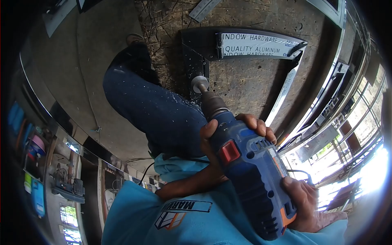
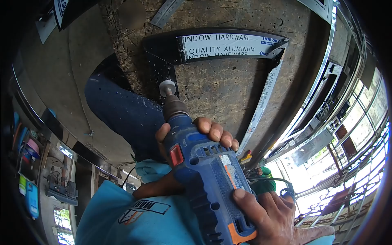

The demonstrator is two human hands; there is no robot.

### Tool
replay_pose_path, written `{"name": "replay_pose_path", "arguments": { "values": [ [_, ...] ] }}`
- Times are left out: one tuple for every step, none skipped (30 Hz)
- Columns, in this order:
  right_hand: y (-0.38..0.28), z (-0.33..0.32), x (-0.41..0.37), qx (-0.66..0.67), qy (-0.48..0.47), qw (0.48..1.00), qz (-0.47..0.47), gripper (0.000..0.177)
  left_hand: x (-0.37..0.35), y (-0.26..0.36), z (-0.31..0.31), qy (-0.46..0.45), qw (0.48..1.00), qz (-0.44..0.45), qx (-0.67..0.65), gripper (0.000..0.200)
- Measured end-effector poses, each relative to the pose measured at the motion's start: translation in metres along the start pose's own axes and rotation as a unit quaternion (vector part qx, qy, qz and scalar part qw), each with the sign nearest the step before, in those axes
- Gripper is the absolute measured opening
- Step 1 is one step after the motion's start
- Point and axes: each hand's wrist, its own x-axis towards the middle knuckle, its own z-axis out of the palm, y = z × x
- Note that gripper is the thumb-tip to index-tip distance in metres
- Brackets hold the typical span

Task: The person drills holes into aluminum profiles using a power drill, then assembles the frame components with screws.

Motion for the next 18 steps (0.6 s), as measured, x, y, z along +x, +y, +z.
{"name": "replay_pose_path", "arguments": {
  "values": [
    [0.0052,0.0006,-0.0021,-0.032,0.016,0.998,-0.051,0.047,0.0012,0.0003,-0.0012,-0.010,1.000,0.007,0.002,0.070],
    [0.0050,0.0005,-0.0032,0.007,-0.003,1.000,-0.013,0.047,0.0010,0.0002,-0.0005,-0.010,1.000,0.007,0.002,0.070],
    [0.0042,0.0002,-0.0052,0.056,-0.016,0.998,0.038,0.046,0.0005,-0.0002,0.0013,-0.004,1.000,0.004,-0.007,0.070],
    [0.0040,-0.0010,-0.0071,0.115,-0.030,0.987,0.104,0.046,0.0001,0.0000,0.0025,0.000,1.000,0.003,-0.015,0.070],
    [0.0030,-0.0021,-0.0092,0.179,-0.036,0.967,0.176,0.046,-0.0007,-0.0001,0.0015,-0.001,1.000,0.006,-0.015,0.070],
    [0.0020,-0.0025,-0.0105,0.229,-0.036,0.946,0.229,0.045,0.0000,0.0011,-0.0008,-0.006,1.000,0.000,-0.013,0.069],
    [0.0025,-0.0023,-0.0110,0.258,-0.036,0.930,0.261,0.045,-0.0005,0.0019,-0.0016,-0.009,1.000,-0.006,-0.013,0.069],
    [0.0021,-0.0022,-0.0118,0.281,-0.035,0.916,0.285,0.044,0.0001,0.0031,-0.0014,-0.013,1.000,-0.005,-0.012,0.069],
    [0.0016,-0.0016,-0.0102,0.297,-0.035,0.905,0.303,0.044,-0.0007,0.0034,-0.0014,-0.010,1.000,-0.009,-0.011,0.070],
    [0.0006,-0.0015,-0.0094,0.311,-0.033,0.894,0.321,0.043,-0.0016,0.0035,-0.0017,-0.007,1.000,-0.014,-0.011,0.070],
    [0.0007,-0.0010,-0.0099,0.326,-0.030,0.883,0.337,0.043,-0.0017,0.0047,-0.0019,-0.007,1.000,-0.014,-0.012,0.070],
    [0.0012,-0.0008,-0.0108,0.337,-0.029,0.872,0.354,0.042,-0.0024,0.0071,-0.0017,0.004,0.999,-0.033,-0.002,0.070],
    [0.0009,-0.0021,-0.0111,0.341,-0.031,0.867,0.362,0.042,-0.0020,0.0083,-0.0016,0.014,0.999,-0.048,0.009,0.070],
    [0.0007,-0.0013,-0.0111,0.344,-0.032,0.862,0.371,0.042,-0.0024,0.0070,-0.0008,0.015,0.999,-0.047,0.010,0.070],
    [0.0016,0.0000,-0.0113,0.340,-0.033,0.870,0.356,0.041,-0.0024,0.0048,0.0012,0.015,0.999,-0.030,0.003,0.070],
    [0.0026,0.0014,-0.0112,0.336,-0.033,0.877,0.341,0.041,-0.0018,0.0031,0.0020,0.015,1.000,-0.015,-0.005,0.070],
    [0.0038,0.0008,-0.0105,0.334,-0.032,0.879,0.339,0.041,-0.0017,0.0018,0.0018,0.014,1.000,-0.015,-0.006,0.070],
    [0.0035,-0.0003,-0.0101,0.331,-0.031,0.882,0.334,0.042,-0.0013,0.0017,0.0015,0.009,1.000,-0.010,-0.004,0.069]
  ]
}}
